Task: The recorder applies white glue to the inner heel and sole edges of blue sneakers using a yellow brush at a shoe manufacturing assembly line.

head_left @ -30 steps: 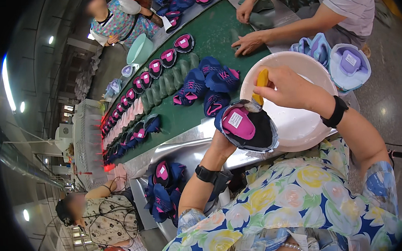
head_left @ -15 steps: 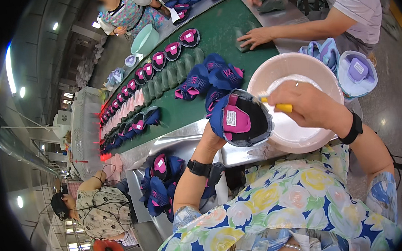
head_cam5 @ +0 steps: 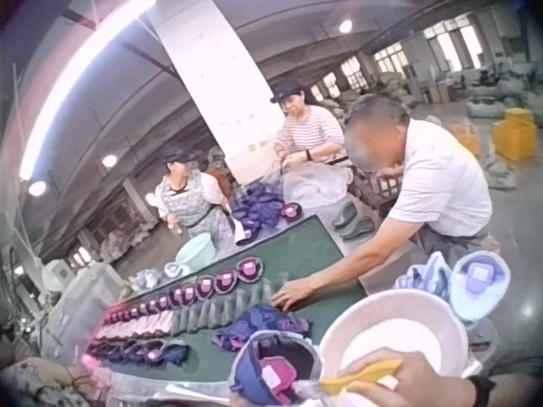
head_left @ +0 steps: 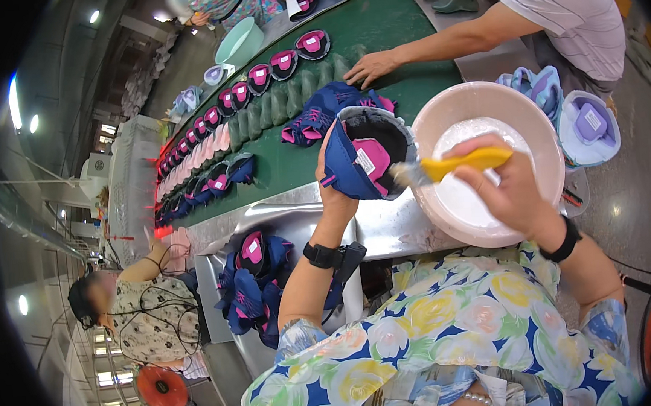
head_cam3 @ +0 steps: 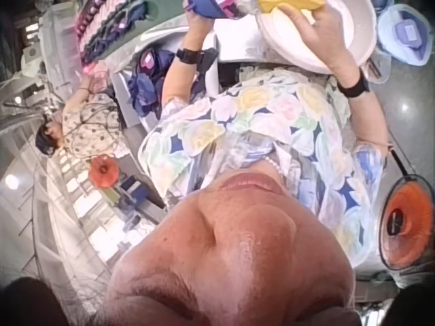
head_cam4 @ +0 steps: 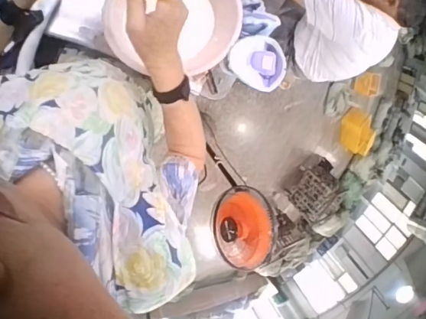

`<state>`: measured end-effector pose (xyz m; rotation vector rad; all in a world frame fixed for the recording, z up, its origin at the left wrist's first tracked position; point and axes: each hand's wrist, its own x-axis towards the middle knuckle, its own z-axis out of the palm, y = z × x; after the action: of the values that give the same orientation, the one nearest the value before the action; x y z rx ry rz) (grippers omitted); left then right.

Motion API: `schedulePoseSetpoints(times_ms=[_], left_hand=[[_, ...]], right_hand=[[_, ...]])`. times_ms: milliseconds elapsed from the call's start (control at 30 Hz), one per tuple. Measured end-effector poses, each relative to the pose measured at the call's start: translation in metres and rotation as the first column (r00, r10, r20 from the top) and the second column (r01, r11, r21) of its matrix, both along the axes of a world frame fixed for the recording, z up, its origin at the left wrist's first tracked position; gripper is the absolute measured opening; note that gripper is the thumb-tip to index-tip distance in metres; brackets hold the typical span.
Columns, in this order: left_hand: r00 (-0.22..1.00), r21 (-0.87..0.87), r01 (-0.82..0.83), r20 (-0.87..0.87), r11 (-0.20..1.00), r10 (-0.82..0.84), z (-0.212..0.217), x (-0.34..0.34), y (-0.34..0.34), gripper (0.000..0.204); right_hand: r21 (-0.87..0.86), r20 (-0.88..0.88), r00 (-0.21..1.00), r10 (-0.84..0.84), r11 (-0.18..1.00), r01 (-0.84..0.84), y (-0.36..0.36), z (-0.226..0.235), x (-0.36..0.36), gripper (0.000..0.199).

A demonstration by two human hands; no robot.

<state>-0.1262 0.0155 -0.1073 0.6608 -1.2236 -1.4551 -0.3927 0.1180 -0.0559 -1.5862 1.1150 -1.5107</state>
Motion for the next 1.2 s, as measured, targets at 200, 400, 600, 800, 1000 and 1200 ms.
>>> schedulePoseSetpoints(times_ms=[200,400,600,800,1000,1200], left_hand=[[0.973,0.196,-0.121,-0.171,0.973,0.156,-0.030,0.048,-0.025,0.050],[0.774,0.377,-0.549,-0.109,0.746,0.624,-0.048,0.197,-0.087,0.029],[0.669,0.423,-0.579,-0.243,0.697,0.703,-0.104,0.282,-0.170,0.034],[0.368,0.627,-0.760,0.198,0.171,0.909,-0.183,0.343,-0.231,0.060],[0.081,-0.304,-0.888,0.638,0.346,0.766,-0.164,0.205,-0.257,0.102],[0.299,-0.010,-0.579,0.928,0.815,0.223,-0.140,0.166,-0.254,0.093]], right_hand=[[0.041,-0.313,0.950,0.000,0.999,0.014,-0.021,-0.014,0.008,0.017],[0.299,-0.035,0.989,-0.140,0.943,0.144,-0.022,-0.025,-0.021,0.015],[0.449,-0.072,0.985,-0.155,0.877,0.171,-0.029,-0.028,-0.017,0.018],[0.519,-0.057,0.986,-0.155,0.839,0.162,-0.035,-0.039,-0.020,0.020],[0.533,-0.136,0.967,-0.213,0.807,0.253,-0.030,-0.035,-0.032,0.019],[0.498,-0.107,0.984,-0.143,0.849,0.177,-0.036,-0.026,-0.011,0.018]])
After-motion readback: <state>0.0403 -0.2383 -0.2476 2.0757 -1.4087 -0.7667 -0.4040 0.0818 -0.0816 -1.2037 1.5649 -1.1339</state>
